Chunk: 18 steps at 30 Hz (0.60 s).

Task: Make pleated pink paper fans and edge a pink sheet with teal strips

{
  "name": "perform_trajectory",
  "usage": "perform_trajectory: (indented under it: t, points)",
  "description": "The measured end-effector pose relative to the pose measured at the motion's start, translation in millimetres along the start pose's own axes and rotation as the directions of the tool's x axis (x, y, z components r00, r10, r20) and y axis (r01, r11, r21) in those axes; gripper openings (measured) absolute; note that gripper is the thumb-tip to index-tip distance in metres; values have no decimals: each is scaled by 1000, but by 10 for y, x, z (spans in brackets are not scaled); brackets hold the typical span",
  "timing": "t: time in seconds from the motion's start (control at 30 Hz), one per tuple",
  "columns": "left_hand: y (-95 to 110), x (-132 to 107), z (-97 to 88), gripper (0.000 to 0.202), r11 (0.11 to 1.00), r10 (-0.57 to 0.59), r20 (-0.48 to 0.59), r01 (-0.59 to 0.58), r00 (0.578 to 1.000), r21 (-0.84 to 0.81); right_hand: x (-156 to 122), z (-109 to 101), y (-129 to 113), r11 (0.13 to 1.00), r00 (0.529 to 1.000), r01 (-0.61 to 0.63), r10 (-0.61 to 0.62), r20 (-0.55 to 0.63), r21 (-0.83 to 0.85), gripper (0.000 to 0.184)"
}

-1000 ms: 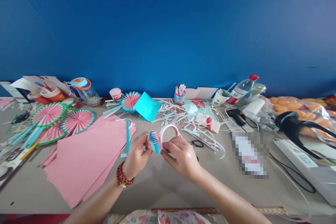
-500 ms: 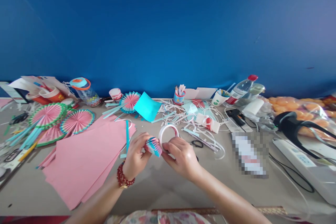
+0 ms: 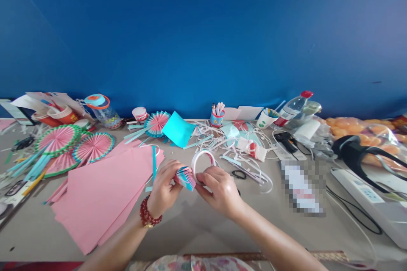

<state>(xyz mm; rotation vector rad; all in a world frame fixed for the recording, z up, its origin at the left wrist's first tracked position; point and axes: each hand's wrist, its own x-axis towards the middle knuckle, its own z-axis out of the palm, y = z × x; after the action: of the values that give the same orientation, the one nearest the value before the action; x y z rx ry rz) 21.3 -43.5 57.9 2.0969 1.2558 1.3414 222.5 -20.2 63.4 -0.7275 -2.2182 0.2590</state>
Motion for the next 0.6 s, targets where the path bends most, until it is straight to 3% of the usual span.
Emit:
perform_trajectory:
  t: [0.3, 0.47, 0.6]
  points:
    - [0, -59, 25, 15, 994, -88, -33, 90, 996, 56, -35, 18, 21, 996, 997, -70, 69, 29, 53, 19]
    - [12, -82, 17, 11, 978, -156, 15, 157, 988, -140, -26, -34, 39, 965, 972, -229, 219, 88, 127, 25]
    - [-36, -102, 38, 17, 875, -366, 32, 355, 930, -329, -30, -69, 20, 864, 906, -416, 367, 210, 285, 20]
